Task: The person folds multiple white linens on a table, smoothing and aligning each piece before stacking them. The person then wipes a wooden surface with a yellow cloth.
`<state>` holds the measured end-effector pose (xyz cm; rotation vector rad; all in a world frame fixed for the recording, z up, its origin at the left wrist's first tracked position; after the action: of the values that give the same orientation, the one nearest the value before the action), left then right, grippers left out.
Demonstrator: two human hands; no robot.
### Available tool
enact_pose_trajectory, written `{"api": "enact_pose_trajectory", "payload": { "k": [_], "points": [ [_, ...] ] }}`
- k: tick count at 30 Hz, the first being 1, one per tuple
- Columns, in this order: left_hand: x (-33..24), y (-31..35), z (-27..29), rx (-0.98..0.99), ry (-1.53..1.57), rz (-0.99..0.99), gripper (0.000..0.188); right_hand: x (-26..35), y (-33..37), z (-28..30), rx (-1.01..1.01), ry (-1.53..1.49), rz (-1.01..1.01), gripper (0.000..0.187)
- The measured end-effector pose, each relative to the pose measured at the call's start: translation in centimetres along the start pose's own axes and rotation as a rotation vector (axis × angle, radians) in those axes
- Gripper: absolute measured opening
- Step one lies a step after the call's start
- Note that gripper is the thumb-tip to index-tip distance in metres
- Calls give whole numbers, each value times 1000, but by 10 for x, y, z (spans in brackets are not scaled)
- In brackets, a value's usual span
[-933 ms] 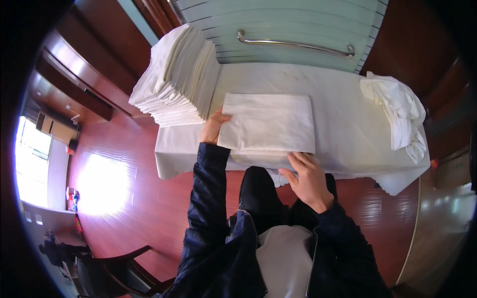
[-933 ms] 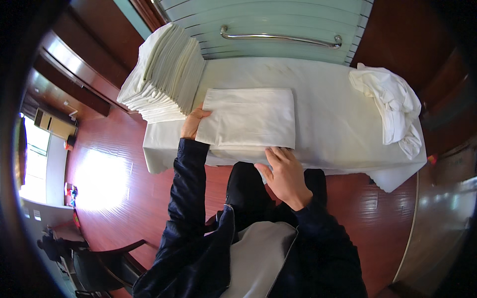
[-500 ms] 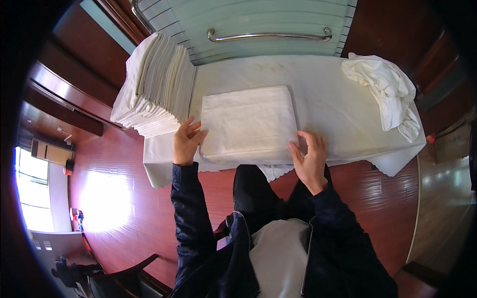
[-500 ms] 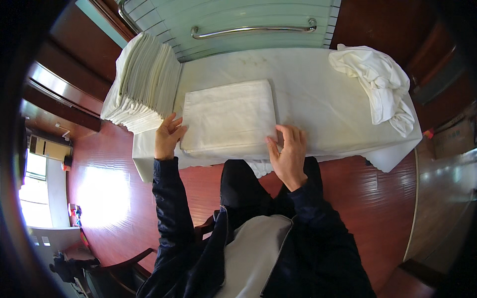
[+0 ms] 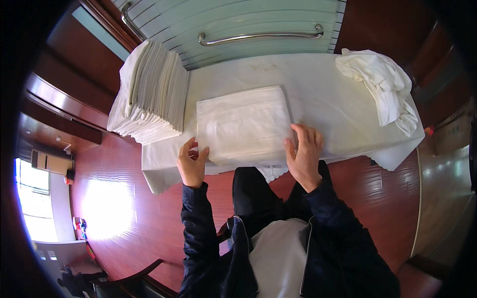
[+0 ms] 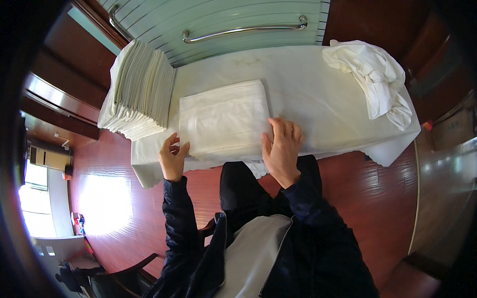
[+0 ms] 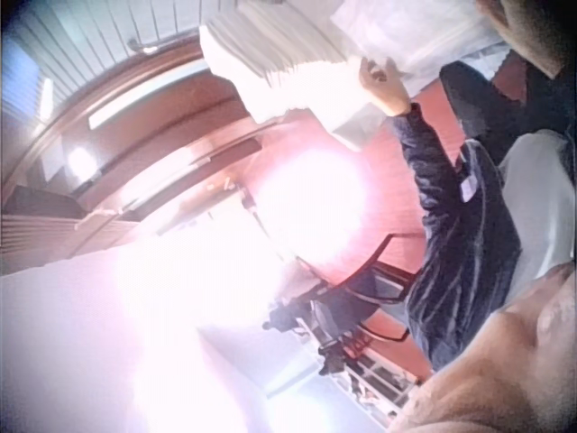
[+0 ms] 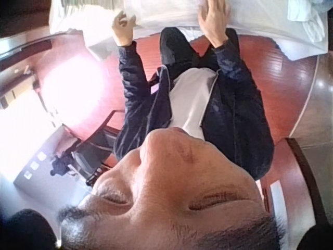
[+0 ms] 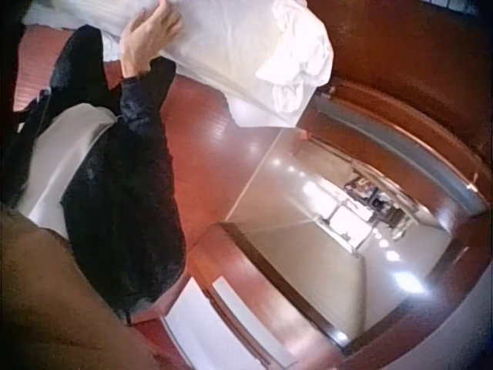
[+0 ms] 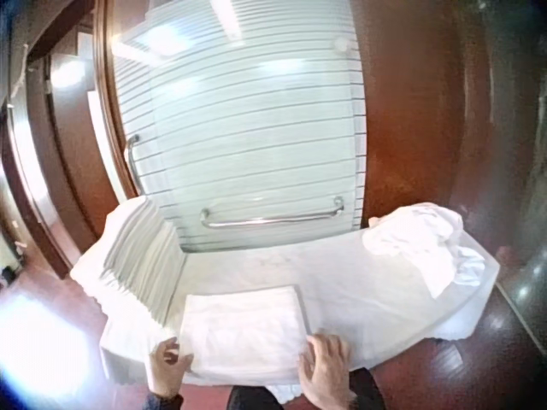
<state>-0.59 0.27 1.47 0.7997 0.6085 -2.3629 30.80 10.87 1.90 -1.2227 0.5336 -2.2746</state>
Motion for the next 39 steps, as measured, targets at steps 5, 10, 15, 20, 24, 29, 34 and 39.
{"api": "enact_pose_trajectory", "payload": {
  "k": [5, 10, 15, 20, 24, 29, 34, 39],
  "points": [
    [-32, 14, 3, -158, -316, -163, 59, 0, -12, -3, 75, 109, -18, 51],
    [-81, 35, -42, -76, -309, -463, 76, 12, -29, -28, 211, -32, 197, 61],
    [-86, 60, -67, 10, -526, -470, 78, 6, -27, -36, 350, 109, 174, 66],
    [-86, 23, -60, 100, -566, -458, 62, 3, -55, -53, 314, 73, 223, 70],
    [-80, -53, -75, -37, -624, -504, 54, -5, -90, -85, 331, 47, 279, 74],
    [-23, -78, -84, 49, -687, -280, 61, -26, -95, -93, 318, 143, 210, 75],
    [-17, -76, -82, 13, -607, -344, 64, -28, -91, -92, 321, 150, 208, 75],
    [-18, -77, -83, -1, -602, -351, 63, -29, -93, -94, 336, 188, 184, 75]
  ]
}}
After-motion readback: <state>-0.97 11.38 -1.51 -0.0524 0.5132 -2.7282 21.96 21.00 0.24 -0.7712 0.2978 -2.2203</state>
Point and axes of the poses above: each hand's wrist, its own y-axis away from the middle knuckle, its own z-axis out of the back of the hand, x = y × z, the point moved 3 cm from there along -y, towards the middle knuckle, and after that the axes turned 13 degrees about -y, right-handed, at the moved point
